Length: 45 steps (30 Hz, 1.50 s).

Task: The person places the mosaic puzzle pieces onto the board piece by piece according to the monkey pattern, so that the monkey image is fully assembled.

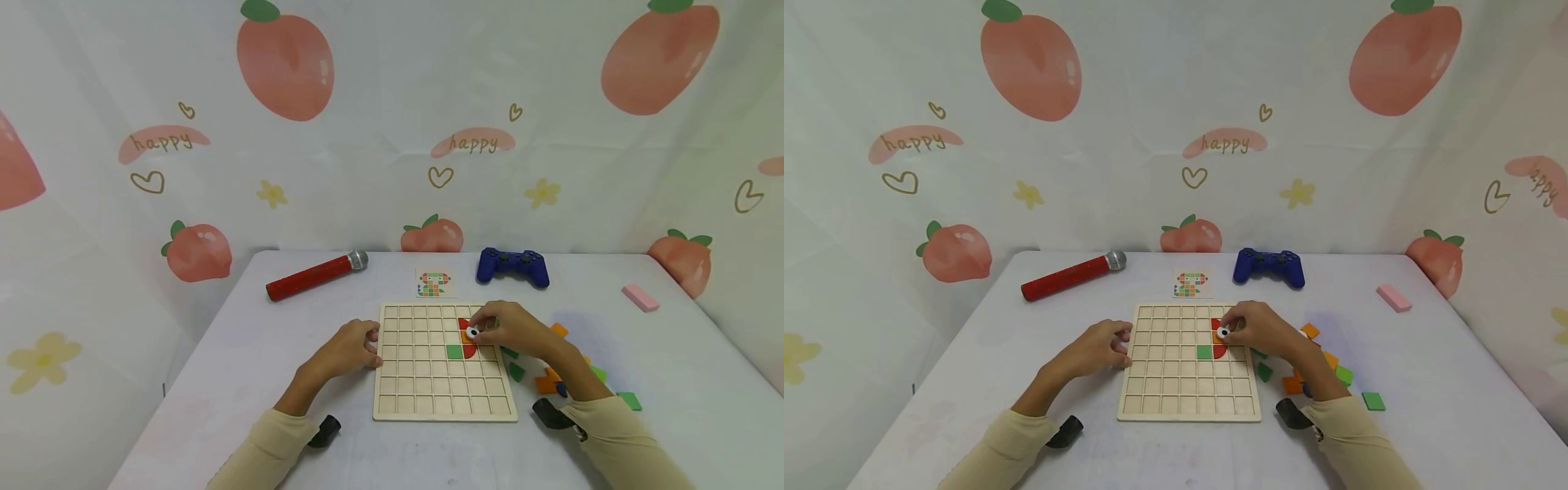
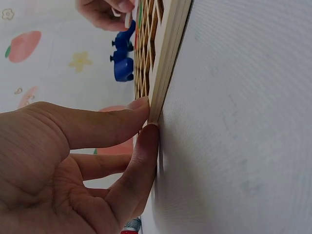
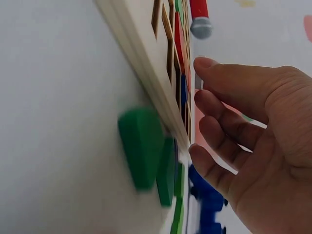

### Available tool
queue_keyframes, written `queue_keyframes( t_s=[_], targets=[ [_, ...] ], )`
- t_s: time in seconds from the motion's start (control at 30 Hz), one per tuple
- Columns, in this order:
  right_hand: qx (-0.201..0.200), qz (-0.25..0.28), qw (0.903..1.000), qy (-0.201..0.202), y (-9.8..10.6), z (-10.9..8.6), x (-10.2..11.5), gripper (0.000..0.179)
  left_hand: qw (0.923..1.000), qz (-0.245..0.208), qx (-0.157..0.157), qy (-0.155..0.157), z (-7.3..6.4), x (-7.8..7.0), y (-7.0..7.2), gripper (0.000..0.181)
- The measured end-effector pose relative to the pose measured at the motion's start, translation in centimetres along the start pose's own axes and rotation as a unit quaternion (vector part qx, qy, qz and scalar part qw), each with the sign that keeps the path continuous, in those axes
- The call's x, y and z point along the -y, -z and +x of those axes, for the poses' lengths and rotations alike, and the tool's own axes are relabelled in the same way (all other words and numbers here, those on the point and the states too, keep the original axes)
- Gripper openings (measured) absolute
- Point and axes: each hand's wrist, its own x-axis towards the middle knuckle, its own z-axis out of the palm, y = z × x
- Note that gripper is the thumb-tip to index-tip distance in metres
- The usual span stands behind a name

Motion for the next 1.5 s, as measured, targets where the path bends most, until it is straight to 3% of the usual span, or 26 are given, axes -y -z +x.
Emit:
queue_keyframes(
  t_s=[0.43, 0.97, 1.27, 1.5],
  targets=[
    [0.011, 0.013, 0.9996, 0.022, -1.7, 1.6, 2.0, 0.022, 1.0, 0.001, -0.001, -0.007, -0.1, -0.2, 0.1, 0.064],
    [0.035, 0.016, 0.9993, 0.003, -1.9, 1.9, 2.4, 0.023, 1.0, -0.001, -0.003, -0.001, -0.1, -0.2, 0.0, 0.063],
    [0.011, 0.027, 0.9995, -0.011, -1.0, 1.0, 2.6, 0.029, 1.0, -0.001, -0.004, -0.007, -0.1, -0.2, 0.0, 0.06],
    [-0.019, -0.01, 0.9989, -0.043, 0.4, 0.3, 0.7, 0.03, 1.0, 0.005, -0.002, -0.003, -0.2, -0.3, 0.0, 0.064]
  ],
)
